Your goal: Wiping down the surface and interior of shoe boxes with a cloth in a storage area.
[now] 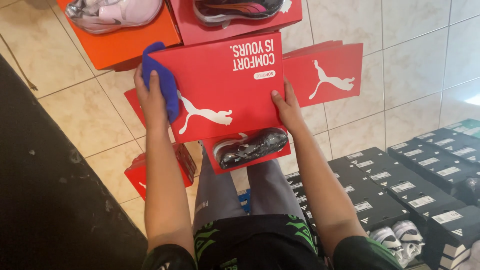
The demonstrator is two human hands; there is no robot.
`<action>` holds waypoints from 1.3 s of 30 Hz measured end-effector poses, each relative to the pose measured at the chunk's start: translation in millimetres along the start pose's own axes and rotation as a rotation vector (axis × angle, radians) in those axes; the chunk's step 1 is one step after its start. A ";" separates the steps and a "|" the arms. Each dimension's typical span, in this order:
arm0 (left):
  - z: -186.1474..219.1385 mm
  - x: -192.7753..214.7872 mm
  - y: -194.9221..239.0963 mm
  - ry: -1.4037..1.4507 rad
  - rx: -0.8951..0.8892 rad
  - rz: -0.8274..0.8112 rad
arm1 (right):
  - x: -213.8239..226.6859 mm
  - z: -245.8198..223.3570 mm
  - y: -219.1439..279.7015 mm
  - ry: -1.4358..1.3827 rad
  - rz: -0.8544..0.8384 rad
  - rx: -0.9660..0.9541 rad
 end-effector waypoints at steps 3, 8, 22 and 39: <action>31.2 -5.7 12.2 -0.024 -0.022 -0.051 | 8.2 4.2 -5.4 0.060 0.024 0.100; 64.2 11.7 27.1 0.136 -0.229 -0.127 | 15.9 2.4 12.0 0.167 0.163 0.353; 71.5 114.1 103.6 0.371 -0.094 -0.259 | 48.9 5.9 98.6 0.085 0.236 0.239; 148.2 68.5 190.0 0.031 0.049 -0.425 | 73.4 -8.8 134.0 0.576 0.036 0.552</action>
Point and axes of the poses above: each hand's wrist, its own y-axis away from the middle knuckle, its own x-axis out of the back of the hand, z = x × y, the point moved 4 cm from there along -y, towards the middle knuckle, and after that the axes turned 10 degrees about y, right-handed, at the moved point
